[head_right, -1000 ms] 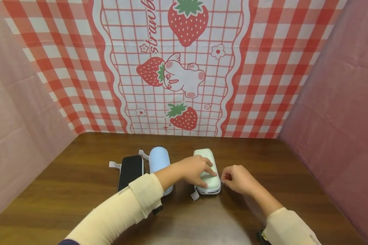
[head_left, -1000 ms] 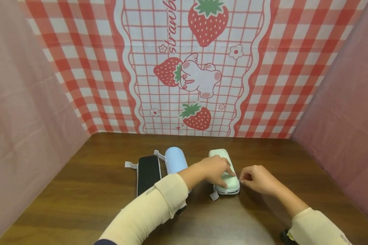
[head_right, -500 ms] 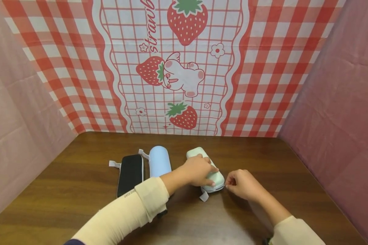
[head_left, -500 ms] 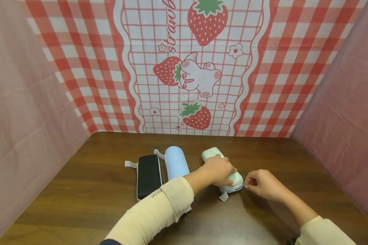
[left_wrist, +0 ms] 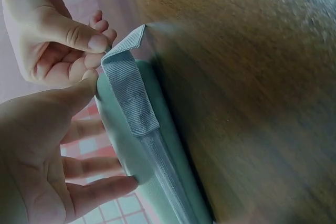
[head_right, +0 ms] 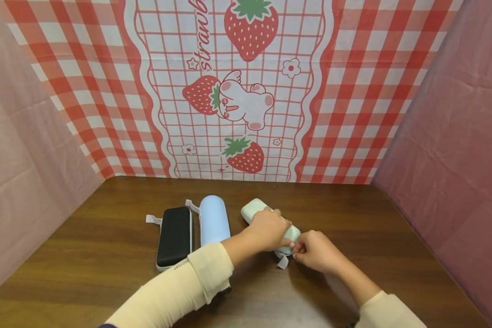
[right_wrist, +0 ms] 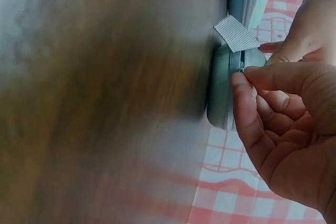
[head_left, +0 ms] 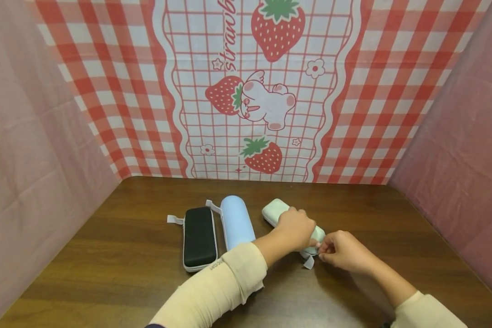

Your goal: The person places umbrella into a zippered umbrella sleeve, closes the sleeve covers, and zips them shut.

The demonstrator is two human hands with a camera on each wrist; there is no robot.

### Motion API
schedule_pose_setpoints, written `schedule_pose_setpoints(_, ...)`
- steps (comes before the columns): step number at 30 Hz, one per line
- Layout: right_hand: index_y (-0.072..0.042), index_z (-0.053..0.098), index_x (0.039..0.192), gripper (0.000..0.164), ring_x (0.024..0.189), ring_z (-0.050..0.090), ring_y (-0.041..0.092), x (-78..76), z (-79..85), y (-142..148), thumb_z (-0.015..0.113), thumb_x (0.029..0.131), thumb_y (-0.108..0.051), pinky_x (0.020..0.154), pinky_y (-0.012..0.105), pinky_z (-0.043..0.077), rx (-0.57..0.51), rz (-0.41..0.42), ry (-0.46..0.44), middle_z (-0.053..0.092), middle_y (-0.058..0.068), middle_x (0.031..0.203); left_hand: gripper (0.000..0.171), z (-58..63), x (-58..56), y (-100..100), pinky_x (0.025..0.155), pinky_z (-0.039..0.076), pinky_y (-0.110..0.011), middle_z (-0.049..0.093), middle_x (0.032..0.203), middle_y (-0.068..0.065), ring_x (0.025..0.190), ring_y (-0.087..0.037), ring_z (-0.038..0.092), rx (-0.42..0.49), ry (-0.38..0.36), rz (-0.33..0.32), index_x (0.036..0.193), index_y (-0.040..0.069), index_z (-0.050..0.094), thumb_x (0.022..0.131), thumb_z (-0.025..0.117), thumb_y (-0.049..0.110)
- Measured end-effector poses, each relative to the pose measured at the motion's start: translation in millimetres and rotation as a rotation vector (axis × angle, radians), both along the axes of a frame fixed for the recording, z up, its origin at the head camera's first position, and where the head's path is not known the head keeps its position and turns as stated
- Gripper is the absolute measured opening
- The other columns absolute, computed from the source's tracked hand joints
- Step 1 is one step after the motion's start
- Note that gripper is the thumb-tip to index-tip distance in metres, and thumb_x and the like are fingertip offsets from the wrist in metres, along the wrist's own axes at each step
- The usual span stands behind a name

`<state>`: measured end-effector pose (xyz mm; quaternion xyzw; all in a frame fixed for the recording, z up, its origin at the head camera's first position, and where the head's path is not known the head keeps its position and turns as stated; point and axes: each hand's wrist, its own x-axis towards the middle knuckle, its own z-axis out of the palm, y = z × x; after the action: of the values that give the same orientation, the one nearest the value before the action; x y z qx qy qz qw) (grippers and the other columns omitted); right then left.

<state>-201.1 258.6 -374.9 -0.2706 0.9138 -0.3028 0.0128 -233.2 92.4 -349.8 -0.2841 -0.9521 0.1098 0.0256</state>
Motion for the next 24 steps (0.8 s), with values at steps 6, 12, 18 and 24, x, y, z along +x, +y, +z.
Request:
schedule_pose_setpoints(6,-0.009,0.068,0.072,0.013,0.047,0.053,0.004,1.3,0.9,-4,0.073,0.078,0.001,0.042,0.024,0.047,-0.021,-0.038,-0.05,0.059,-0.008,0.059,0.051,4.3,-1.2,-5,0.065,0.052,-0.035,0.062,0.105,0.002,0.097,-0.021,0.056,-0.015,-0.009,0.0,0.113,0.033,0.069,0.082,0.056,0.072)
schedule_pose_setpoints(12,-0.015,0.067,0.069,0.018,0.055,0.049,0.0,-5.0,0.7,-2,0.074,0.076,0.0,0.05,0.023,0.045,0.082,-0.053,0.106,0.058,-0.013,0.062,0.044,14.8,-7.4,-20,0.072,0.052,-0.036,0.062,0.107,0.003,0.097,-0.02,0.057,-0.019,-0.06,-0.03,0.107,0.028,0.071,0.08,0.067,0.063)
schedule_pose_setpoints(18,-0.017,0.065,0.067,0.02,0.058,0.047,-0.001,-11.7,0.9,4,0.074,0.073,0.0,0.053,0.023,0.044,0.126,-0.065,0.188,0.056,-0.015,0.062,0.055,19.9,-24.3,-46,0.094,0.047,-0.049,0.059,0.128,0.005,0.115,-0.017,0.055,0.091,-0.258,-0.08,0.13,0.03,0.061,0.078,0.079,0.025)
schedule_pose_setpoints(24,-0.018,0.063,0.066,0.02,0.058,0.047,-0.001,-11.9,2.1,4,0.073,0.071,-0.001,0.054,0.023,0.044,0.122,-0.088,0.188,0.054,-0.015,0.062,0.072,14.7,-33.3,-58,0.09,0.046,-0.029,0.059,0.129,0.001,0.112,-0.014,0.056,0.112,-0.279,-0.137,0.14,0.032,0.052,0.076,0.082,0.018)
